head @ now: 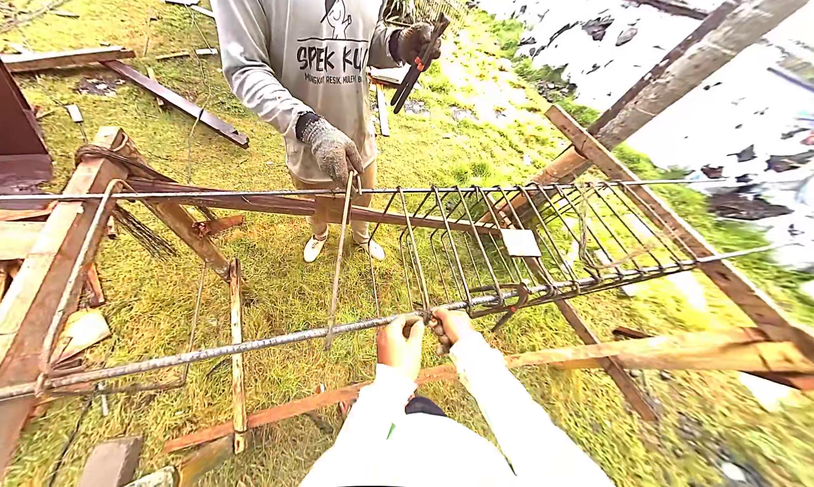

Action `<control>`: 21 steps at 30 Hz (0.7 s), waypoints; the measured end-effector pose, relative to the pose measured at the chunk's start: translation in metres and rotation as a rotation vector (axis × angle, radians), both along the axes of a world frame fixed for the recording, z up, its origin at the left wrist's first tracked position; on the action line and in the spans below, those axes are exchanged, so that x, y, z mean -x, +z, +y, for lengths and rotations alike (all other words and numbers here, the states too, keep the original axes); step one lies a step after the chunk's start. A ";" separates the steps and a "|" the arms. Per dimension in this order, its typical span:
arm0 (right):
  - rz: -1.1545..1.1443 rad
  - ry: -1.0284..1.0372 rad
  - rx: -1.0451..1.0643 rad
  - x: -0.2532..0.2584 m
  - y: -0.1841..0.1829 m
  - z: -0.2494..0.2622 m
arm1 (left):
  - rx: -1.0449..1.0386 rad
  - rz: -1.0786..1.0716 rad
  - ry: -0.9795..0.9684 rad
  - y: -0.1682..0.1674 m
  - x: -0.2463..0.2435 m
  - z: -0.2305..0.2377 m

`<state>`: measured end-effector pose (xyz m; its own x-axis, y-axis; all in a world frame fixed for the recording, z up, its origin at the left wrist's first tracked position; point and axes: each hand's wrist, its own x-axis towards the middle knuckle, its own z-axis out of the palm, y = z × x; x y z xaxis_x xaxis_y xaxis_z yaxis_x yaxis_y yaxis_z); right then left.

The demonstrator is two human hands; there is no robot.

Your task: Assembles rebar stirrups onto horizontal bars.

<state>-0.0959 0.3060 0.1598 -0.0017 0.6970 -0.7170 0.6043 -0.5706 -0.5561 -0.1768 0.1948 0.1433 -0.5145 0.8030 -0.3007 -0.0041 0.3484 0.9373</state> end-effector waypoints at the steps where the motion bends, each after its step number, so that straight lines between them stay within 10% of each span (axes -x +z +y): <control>1: 0.111 -0.093 0.091 -0.004 -0.001 0.001 | 0.018 -0.035 0.006 -0.016 -0.009 -0.004; 4: 0.113 0.181 0.011 -0.027 0.006 0.003 | 0.067 -0.053 -0.006 -0.048 -0.026 -0.003; 8: -0.252 0.887 -0.775 -0.060 0.006 0.001 | 0.085 0.089 -0.045 -0.062 -0.028 0.003; 12: -0.203 1.136 -1.414 -0.069 -0.034 0.012 | 0.053 0.259 -0.005 -0.066 -0.028 0.007; 21: -0.185 1.459 -1.539 -0.057 -0.027 0.038 | -0.004 0.398 0.045 -0.069 -0.029 0.012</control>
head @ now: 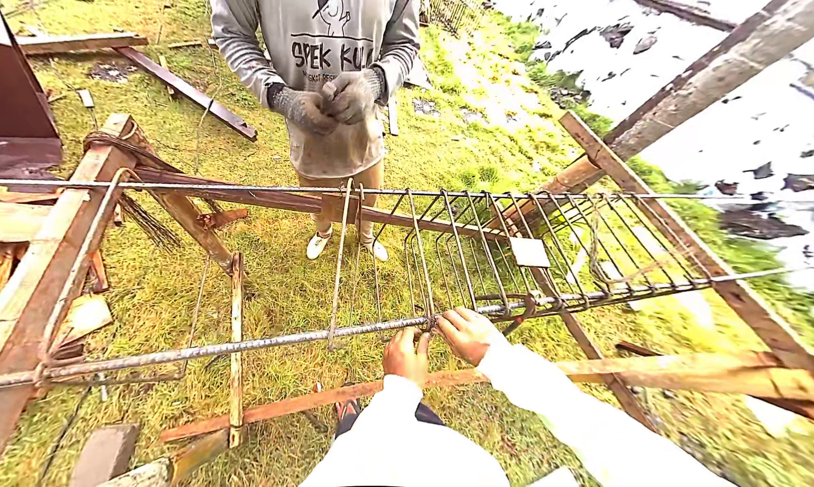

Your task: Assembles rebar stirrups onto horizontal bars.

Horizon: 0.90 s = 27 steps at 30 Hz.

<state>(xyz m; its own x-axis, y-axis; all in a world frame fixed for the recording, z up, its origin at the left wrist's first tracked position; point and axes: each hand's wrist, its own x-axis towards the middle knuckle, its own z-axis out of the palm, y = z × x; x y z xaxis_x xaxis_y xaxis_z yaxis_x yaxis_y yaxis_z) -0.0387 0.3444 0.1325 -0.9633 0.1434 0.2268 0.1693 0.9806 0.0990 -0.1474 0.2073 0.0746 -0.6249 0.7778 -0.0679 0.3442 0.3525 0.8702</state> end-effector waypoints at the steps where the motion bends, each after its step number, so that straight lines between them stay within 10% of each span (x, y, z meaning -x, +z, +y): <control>1: -0.093 -0.061 0.073 0.003 0.006 -0.004 | -0.019 0.033 0.015 -0.002 -0.001 0.001; 5: -0.547 -0.577 0.689 0.036 0.051 -0.016 | -0.044 0.095 0.054 -0.005 -0.003 0.002; 10: -0.288 -0.730 1.071 0.019 0.037 -0.004 | 0.014 0.028 0.058 -0.001 -0.005 0.000; 17: 0.561 -1.394 1.045 -0.095 -0.023 0.015 | 0.066 -0.044 0.068 0.010 -0.010 -0.014; 27: 0.501 -1.428 1.206 -0.119 -0.107 0.078 | 0.273 -0.143 -0.127 0.013 -0.041 -0.020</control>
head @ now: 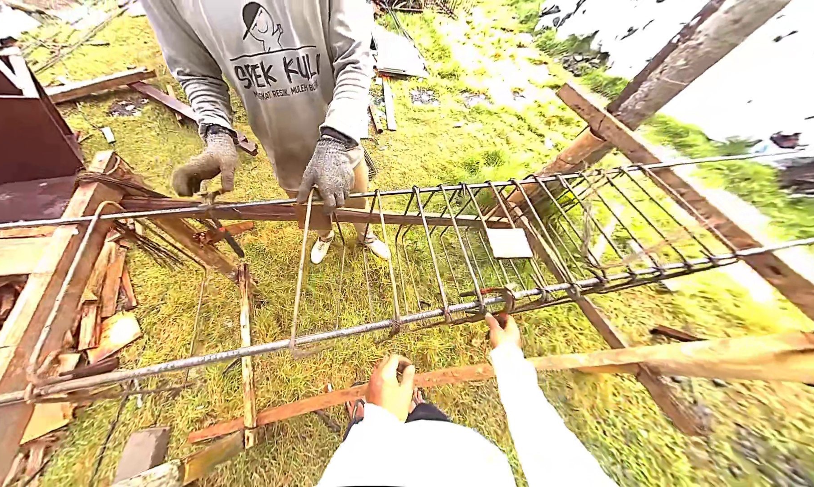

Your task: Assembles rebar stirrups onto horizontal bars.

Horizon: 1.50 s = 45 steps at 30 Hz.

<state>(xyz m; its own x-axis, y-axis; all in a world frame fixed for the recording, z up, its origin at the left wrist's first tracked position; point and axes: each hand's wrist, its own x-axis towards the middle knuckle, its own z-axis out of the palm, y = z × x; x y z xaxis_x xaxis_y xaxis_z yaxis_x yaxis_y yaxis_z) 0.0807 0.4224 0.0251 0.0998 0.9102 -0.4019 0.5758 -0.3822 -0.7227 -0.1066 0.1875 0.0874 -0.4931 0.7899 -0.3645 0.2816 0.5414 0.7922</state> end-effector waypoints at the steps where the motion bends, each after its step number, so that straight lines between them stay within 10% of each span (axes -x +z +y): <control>1: -0.017 0.021 -0.012 -0.001 0.004 -0.002 | -0.007 0.004 -0.005 -0.001 -0.003 0.000; 9: -0.012 0.013 -0.295 -0.010 0.082 -0.029 | 0.074 -0.163 -0.153 0.025 -0.016 0.012; 15: 0.094 0.259 -0.693 -0.062 0.195 -0.026 | -0.299 -0.149 -0.148 0.079 -0.027 0.030; 20: -0.334 0.883 -0.223 -0.081 0.303 -0.047 | -0.563 -0.474 -0.161 0.101 -0.046 0.062; 24: -0.489 0.982 0.076 -0.029 0.272 -0.076 | -0.480 -0.924 -0.050 0.063 -0.076 0.068; 33: -0.883 1.132 0.115 0.068 0.249 -0.104 | -0.407 -1.158 0.237 0.014 -0.050 0.071; 45: -1.005 1.149 -0.145 0.094 0.250 -0.123 | -0.446 -1.310 0.452 0.036 -0.037 0.086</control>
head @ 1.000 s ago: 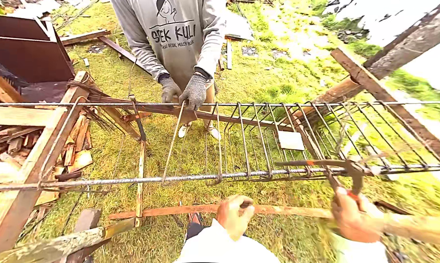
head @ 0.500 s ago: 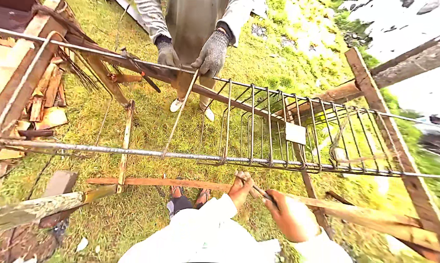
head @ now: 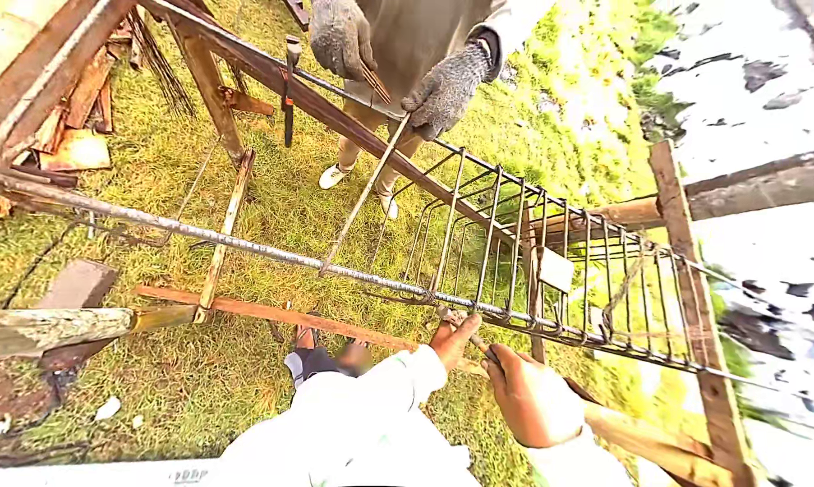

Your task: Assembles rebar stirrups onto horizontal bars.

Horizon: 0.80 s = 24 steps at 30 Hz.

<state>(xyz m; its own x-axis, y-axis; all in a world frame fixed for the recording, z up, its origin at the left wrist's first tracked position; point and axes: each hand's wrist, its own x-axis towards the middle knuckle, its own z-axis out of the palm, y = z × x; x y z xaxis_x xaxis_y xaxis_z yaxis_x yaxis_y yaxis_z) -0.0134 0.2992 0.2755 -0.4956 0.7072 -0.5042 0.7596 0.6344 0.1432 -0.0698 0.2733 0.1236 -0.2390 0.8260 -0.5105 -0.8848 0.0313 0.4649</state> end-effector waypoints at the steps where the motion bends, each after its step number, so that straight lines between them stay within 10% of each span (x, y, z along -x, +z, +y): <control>1: 0.003 -0.001 0.002 0.001 -0.001 -0.001 | 0.032 -0.012 0.004 0.003 0.002 -0.001; 24: 0.520 0.268 -0.211 -0.047 -0.060 0.006 | 0.213 -0.209 0.232 0.019 -0.007 0.021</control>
<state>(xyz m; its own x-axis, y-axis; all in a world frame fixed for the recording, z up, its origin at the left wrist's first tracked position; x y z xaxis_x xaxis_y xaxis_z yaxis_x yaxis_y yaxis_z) 0.0336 0.3047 0.2155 -0.8128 0.5824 -0.0119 0.5819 0.8110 -0.0602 -0.0625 0.2941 0.1426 -0.2798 0.6320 -0.7226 -0.9548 -0.1044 0.2784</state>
